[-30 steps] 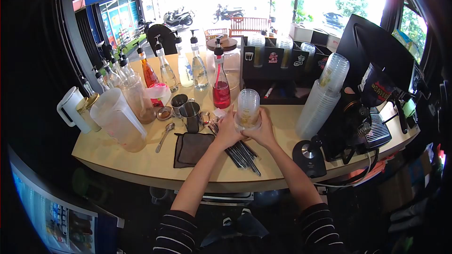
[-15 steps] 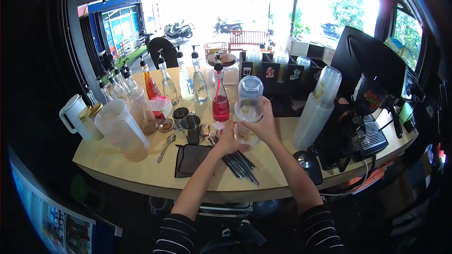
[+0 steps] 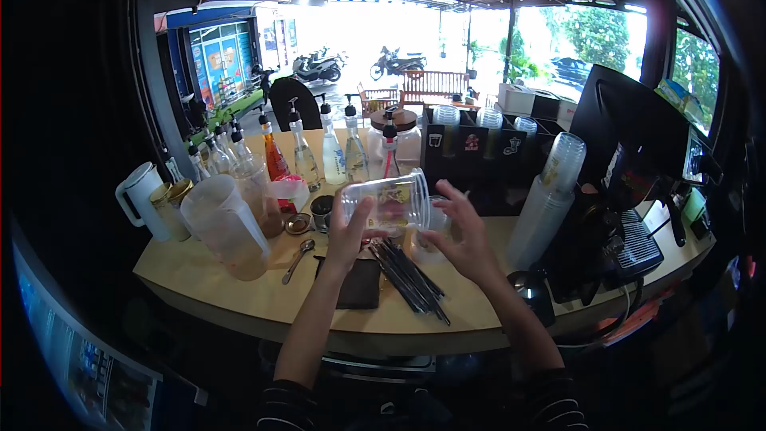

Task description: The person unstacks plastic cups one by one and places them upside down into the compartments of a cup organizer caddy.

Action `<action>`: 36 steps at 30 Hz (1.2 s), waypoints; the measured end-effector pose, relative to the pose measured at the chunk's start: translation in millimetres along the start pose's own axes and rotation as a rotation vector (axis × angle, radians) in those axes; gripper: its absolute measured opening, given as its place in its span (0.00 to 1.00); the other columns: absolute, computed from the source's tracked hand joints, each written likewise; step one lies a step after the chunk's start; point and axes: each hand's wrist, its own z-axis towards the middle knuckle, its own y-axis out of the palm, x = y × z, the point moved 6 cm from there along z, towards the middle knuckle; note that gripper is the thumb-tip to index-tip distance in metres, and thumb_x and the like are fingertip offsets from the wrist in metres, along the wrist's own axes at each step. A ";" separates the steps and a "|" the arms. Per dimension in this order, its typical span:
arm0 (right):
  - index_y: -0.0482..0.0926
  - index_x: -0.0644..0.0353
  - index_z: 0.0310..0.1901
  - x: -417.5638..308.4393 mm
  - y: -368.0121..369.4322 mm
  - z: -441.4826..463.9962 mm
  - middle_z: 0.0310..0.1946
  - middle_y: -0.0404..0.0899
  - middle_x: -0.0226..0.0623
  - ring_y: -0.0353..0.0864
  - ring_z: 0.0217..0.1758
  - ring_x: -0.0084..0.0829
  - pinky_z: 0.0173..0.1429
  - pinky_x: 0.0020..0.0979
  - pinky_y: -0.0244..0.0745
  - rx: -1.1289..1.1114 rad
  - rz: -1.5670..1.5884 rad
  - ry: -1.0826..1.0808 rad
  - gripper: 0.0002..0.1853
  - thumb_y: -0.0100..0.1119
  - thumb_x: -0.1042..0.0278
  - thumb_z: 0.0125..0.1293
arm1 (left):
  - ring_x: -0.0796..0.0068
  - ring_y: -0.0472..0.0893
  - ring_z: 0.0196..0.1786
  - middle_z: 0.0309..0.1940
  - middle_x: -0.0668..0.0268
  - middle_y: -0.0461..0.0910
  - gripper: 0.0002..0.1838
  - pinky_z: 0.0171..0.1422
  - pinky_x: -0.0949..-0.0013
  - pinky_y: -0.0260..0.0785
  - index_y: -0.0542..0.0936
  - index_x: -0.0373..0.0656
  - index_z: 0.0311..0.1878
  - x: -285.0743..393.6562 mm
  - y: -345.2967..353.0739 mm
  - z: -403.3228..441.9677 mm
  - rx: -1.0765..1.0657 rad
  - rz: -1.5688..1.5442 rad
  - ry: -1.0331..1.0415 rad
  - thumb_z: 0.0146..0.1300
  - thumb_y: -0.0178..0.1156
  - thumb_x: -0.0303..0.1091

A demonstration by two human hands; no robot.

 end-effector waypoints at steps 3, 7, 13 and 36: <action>0.74 0.64 0.53 2.8 15.4 -12.4 0.48 0.78 0.41 0.75 0.52 0.29 0.62 0.30 0.64 -0.101 0.066 0.114 0.17 0.57 0.73 0.62 | 0.69 0.79 0.42 0.45 0.57 0.71 0.26 0.29 0.72 0.80 0.60 0.41 0.58 -25.8 -14.1 -12.9 0.005 -0.034 -0.148 0.64 0.55 0.45; 0.79 0.64 0.44 8.1 16.2 -12.9 0.41 0.81 0.41 0.79 0.45 0.25 0.57 0.31 0.69 -0.079 0.213 0.131 0.10 0.54 0.72 0.64 | 0.69 0.76 0.48 0.47 0.59 0.71 0.26 0.41 0.69 0.78 0.60 0.40 0.58 -25.6 -14.5 -18.6 -0.087 0.001 0.036 0.65 0.53 0.46; 0.79 0.67 0.43 6.8 17.8 -11.8 0.37 0.82 0.39 0.79 0.44 0.26 0.56 0.29 0.71 -0.064 0.435 0.202 0.10 0.51 0.72 0.66 | 0.73 0.74 0.49 0.49 0.60 0.70 0.28 0.55 0.71 0.67 0.62 0.39 0.56 -26.3 -17.9 -20.9 -0.115 0.118 0.146 0.62 0.57 0.49; 0.71 0.69 0.55 21.4 -1.5 -16.8 0.40 0.81 0.43 0.81 0.41 0.28 0.48 0.27 0.74 0.015 0.611 0.375 0.18 0.46 0.64 0.70 | 0.71 0.72 0.55 0.53 0.60 0.67 0.37 0.63 0.68 0.63 0.58 0.40 0.63 -13.0 17.1 -33.5 -0.356 0.064 0.122 0.52 0.68 0.31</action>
